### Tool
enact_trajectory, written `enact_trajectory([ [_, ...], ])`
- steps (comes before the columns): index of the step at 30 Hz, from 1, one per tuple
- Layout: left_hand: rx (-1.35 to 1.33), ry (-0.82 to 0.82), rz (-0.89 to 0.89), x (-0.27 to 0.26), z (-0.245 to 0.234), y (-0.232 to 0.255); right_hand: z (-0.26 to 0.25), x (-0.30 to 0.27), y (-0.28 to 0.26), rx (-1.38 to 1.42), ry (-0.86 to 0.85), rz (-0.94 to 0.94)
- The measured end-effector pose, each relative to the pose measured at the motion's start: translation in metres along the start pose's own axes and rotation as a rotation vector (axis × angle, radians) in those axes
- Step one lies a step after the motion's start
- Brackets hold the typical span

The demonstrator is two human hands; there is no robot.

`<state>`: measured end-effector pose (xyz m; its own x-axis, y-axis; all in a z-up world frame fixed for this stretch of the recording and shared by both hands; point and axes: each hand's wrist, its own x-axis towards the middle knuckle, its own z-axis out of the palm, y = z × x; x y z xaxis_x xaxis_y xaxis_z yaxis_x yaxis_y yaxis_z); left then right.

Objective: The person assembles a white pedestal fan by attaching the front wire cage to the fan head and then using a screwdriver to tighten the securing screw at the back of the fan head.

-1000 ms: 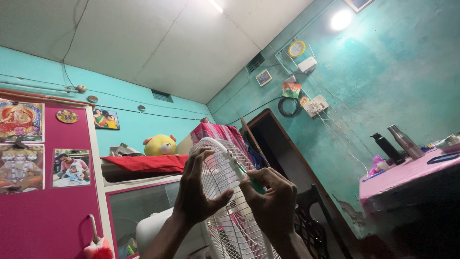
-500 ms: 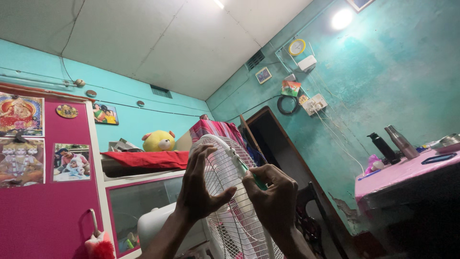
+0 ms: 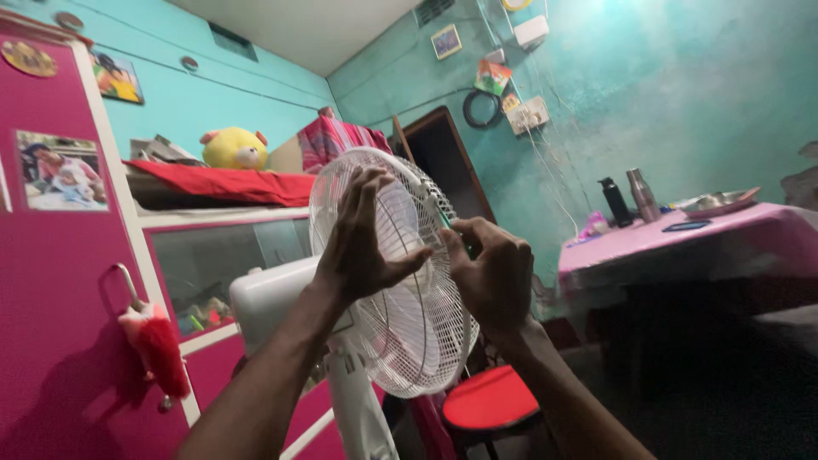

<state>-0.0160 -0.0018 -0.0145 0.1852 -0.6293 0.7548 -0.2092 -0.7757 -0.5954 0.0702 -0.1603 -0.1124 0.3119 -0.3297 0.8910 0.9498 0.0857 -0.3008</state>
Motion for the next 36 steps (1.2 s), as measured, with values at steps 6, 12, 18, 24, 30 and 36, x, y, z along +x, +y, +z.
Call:
enact_trajectory([
  [6,-0.011,-0.07,-0.091,0.021,0.003,0.05,-0.052,0.002,-0.017,-0.115,-0.034,0.108],
  [12,-0.054,-0.137,-0.173,0.033,-0.006,0.089,-0.092,0.01,-0.038,-0.242,-0.13,0.211],
  [18,-0.047,-0.195,-0.26,0.035,-0.016,0.094,-0.079,0.011,-0.046,-0.18,-0.151,0.319],
  [24,-0.059,-0.255,-0.341,0.042,-0.015,0.097,-0.07,0.013,-0.037,-0.007,-0.086,0.455],
  [30,-0.054,-0.298,-0.37,0.042,-0.018,0.092,-0.055,0.013,-0.028,0.304,-0.114,0.647],
  [36,-0.087,-0.295,-0.37,0.04,-0.016,0.093,-0.047,0.001,-0.018,0.146,-0.006,0.459],
])
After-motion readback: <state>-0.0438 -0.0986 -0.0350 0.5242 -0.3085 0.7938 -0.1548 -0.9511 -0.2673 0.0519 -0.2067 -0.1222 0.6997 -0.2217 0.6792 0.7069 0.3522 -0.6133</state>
